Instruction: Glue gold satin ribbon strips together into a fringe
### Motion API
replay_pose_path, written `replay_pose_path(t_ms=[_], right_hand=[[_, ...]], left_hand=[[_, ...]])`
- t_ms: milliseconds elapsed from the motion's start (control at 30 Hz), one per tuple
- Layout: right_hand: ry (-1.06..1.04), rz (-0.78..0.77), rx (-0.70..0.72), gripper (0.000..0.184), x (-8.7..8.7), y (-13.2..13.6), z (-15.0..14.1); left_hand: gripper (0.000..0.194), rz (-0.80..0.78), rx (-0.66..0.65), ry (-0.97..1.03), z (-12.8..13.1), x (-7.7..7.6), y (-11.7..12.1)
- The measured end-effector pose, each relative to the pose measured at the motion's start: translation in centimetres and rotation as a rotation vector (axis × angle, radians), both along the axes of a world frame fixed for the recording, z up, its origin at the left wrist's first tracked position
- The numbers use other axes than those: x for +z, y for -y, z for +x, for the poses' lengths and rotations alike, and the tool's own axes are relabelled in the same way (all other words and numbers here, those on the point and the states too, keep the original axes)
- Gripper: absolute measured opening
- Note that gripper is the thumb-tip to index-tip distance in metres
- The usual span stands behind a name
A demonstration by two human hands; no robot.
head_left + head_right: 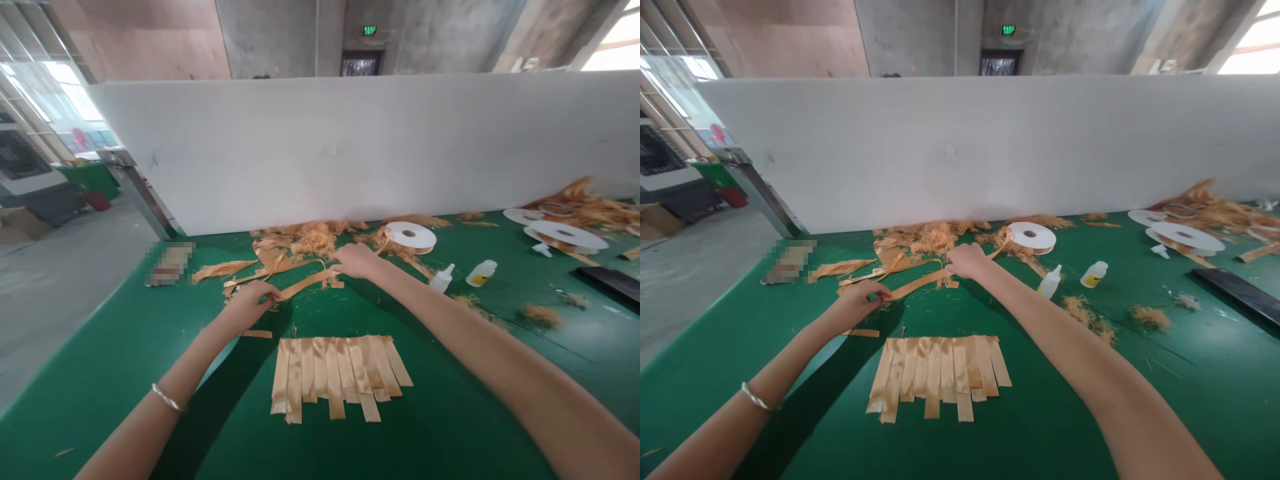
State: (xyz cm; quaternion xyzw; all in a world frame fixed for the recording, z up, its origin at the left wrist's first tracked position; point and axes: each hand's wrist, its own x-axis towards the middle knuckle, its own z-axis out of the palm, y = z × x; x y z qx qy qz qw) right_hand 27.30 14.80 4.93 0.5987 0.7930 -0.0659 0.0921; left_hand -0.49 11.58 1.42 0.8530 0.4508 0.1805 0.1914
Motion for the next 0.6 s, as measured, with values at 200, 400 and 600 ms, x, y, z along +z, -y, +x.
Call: replay_pose_path(t_ms=[200, 400, 600], right_hand=[[0.048, -0.037, -0.084, 0.030, -0.6, -3.7, -3.2], [0.011, -0.082, -0.106, 0.028, -2.0, -5.5, -3.9], [-0.065, -0.017, -0.095, 0.028, -2.1, -5.8, -0.6]], left_hand=[[0.025, 0.053, 0.029, -0.009, -0.6, -0.3, 0.7], [0.027, 0.047, 0.034, 0.032, -0.9, -0.5, 1.1], [0.024, 0.004, 0.138, 0.076, -1.7, -0.2, 1.0]])
